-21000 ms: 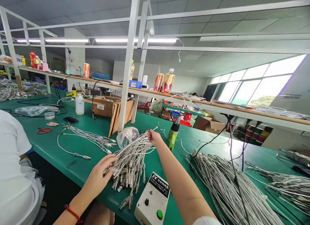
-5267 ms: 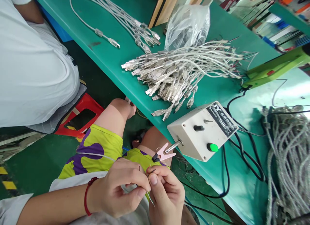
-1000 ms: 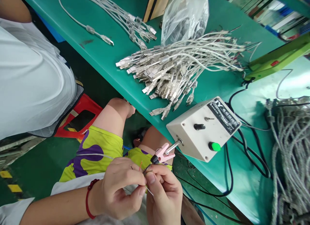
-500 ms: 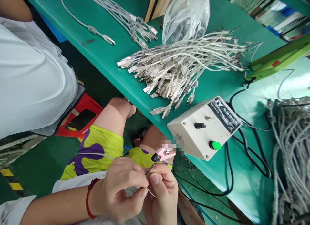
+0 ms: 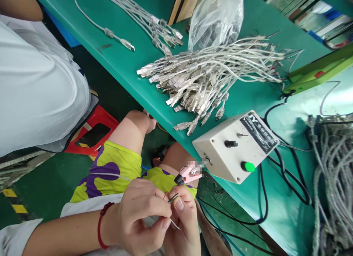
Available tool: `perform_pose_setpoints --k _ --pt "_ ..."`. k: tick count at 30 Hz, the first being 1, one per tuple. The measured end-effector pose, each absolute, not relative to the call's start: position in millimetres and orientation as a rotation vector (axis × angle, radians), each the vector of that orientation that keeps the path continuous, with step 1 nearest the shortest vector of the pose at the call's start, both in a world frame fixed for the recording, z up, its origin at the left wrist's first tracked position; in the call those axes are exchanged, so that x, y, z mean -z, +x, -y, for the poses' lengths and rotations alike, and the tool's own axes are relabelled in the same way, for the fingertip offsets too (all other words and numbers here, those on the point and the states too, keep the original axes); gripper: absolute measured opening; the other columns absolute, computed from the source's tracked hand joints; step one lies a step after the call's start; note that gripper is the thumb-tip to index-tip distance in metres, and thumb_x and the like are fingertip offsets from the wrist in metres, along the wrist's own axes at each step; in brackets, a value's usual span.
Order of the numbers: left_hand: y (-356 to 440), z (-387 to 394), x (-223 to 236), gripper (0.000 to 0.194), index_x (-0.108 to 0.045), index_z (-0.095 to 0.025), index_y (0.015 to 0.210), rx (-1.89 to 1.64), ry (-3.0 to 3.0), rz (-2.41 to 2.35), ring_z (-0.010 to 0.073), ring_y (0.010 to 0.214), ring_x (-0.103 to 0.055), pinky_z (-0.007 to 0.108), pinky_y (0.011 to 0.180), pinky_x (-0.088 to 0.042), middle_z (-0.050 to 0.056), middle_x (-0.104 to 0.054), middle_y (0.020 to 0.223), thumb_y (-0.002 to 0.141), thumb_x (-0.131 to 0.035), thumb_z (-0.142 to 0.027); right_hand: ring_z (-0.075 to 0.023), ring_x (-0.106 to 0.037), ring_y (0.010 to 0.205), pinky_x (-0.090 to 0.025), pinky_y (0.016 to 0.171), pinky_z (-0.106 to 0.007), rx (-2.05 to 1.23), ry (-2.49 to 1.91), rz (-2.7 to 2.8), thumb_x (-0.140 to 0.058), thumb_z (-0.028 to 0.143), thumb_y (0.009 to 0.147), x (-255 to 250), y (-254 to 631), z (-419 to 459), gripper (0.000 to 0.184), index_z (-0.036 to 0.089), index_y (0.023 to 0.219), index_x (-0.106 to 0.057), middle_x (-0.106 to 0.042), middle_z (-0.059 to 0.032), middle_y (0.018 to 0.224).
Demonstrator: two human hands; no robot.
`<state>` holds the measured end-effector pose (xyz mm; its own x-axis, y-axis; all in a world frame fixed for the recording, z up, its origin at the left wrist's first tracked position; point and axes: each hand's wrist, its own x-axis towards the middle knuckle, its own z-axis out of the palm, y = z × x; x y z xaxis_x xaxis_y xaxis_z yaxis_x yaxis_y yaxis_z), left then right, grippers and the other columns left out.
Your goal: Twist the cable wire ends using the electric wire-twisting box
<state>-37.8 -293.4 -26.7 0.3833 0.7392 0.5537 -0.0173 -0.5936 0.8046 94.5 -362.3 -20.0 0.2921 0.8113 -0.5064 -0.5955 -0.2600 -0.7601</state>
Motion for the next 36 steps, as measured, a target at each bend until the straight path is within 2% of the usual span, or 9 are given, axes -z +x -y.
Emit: perform_pose_setpoints --k 4,8,11,14,16,22,28,31,36 --pt "-35.4 290.9 26.0 0.016 -0.063 -0.024 0.106 -1.279 1.873 -0.62 0.0159 0.056 -0.074 0.027 0.061 -0.061 0.0 -0.079 0.073 0.096 -0.064 -0.01 -0.0126 -0.034 0.052 -0.038 0.051 -0.026 -1.357 -1.186 0.171 -0.093 0.069 0.087 25.3 93.5 353.4 0.046 0.025 0.079 -0.081 -0.048 0.0053 0.053" --pt "-31.0 288.3 23.6 0.018 -0.065 -0.024 0.107 -1.343 1.848 -0.763 0.0167 0.066 -0.08 0.025 0.066 -0.067 0.001 -0.084 0.079 0.1 -0.065 -0.007 -0.0136 -0.042 0.056 -0.045 0.057 -0.029 -1.361 -1.07 0.065 -0.083 0.088 0.087 22.2 98.1 330.8 0.066 0.026 0.11 -0.089 -0.057 0.004 0.068" --pt "-28.7 288.5 23.9 0.018 -0.065 -0.024 0.108 -1.347 1.843 -0.866 0.013 0.059 -0.074 0.021 0.062 -0.064 0.0 -0.082 0.077 0.103 -0.067 -0.006 -0.011 -0.042 0.058 -0.048 0.058 -0.026 -1.374 -1.002 0.045 -0.089 0.081 0.089 21.9 107.0 318.0 0.063 0.029 0.125 -0.089 -0.056 0.0053 0.077" --pt "-27.5 289.9 27.1 0.012 -0.064 -0.023 0.108 -1.344 1.859 -0.899 0.0094 0.049 -0.062 0.017 0.051 -0.054 -0.001 -0.076 0.074 0.109 -0.068 -0.012 -0.0082 -0.031 0.053 -0.038 0.049 -0.02 -1.38 -0.94 0.041 -0.093 0.072 0.091 31.7 116.5 316.0 0.05 0.027 0.113 -0.09 -0.049 0.0078 0.069" --pt "-26.7 290.5 29.8 0.01 -0.063 -0.022 0.108 -1.331 1.859 -0.892 0.0098 0.051 -0.063 0.017 0.052 -0.054 -0.001 -0.075 0.073 0.111 -0.067 -0.013 -0.007 -0.034 0.051 -0.035 0.045 -0.018 -1.351 -0.943 -0.003 -0.101 0.069 0.083 38.8 120.8 317.1 0.048 0.028 0.104 -0.09 -0.058 0.0063 0.071" --pt "-22.3 290.2 34.4 0.015 -0.061 -0.022 0.11 -1.323 1.834 -0.89 0.0113 0.054 -0.066 0.018 0.055 -0.056 -0.003 -0.071 0.071 0.11 -0.065 -0.008 -0.0051 -0.052 0.05 -0.045 0.042 -0.013 -1.335 -0.972 -0.16 -0.117 0.059 0.059 32.5 120.9 309.0 0.05 0.026 0.087 -0.09 -0.07 0.0065 0.07" --pt "-18.5 292.0 35.6 0.015 -0.061 -0.023 0.107 -1.338 1.872 -0.96 0.0106 0.053 -0.064 0.017 0.053 -0.055 -0.004 -0.069 0.072 0.11 -0.064 -0.009 -0.0076 -0.059 0.053 -0.053 0.045 -0.014 -1.309 -0.948 -0.173 -0.114 0.06 0.065 37.5 117.1 314.9 0.05 0.026 0.092 -0.091 -0.073 0.0041 0.072" --pt "-16.1 293.0 36.6 0.014 -0.061 -0.023 0.107 -1.347 1.886 -0.958 0.01 0.053 -0.063 0.017 0.054 -0.054 -0.004 -0.069 0.072 0.111 -0.063 -0.009 -0.0057 -0.052 0.053 -0.05 0.047 -0.013 -1.302 -0.956 -0.148 -0.111 0.062 0.072 41.4 117.8 317.6 0.049 0.027 0.098 -0.091 -0.068 0.0053 0.072" --pt "-15.0 292.1 37.1 0.015 -0.061 -0.023 0.106 -1.364 1.87 -0.937 0.0094 0.054 -0.061 0.017 0.055 -0.052 -0.004 -0.07 0.072 0.112 -0.062 -0.009 -0.0062 -0.025 0.053 -0.04 0.048 -0.015 -1.4 -1.052 0.152 -0.098 0.081 0.078 38.9 128.1 317.0 0.064 0.024 0.106 -0.093 -0.039 0.0106 0.062"
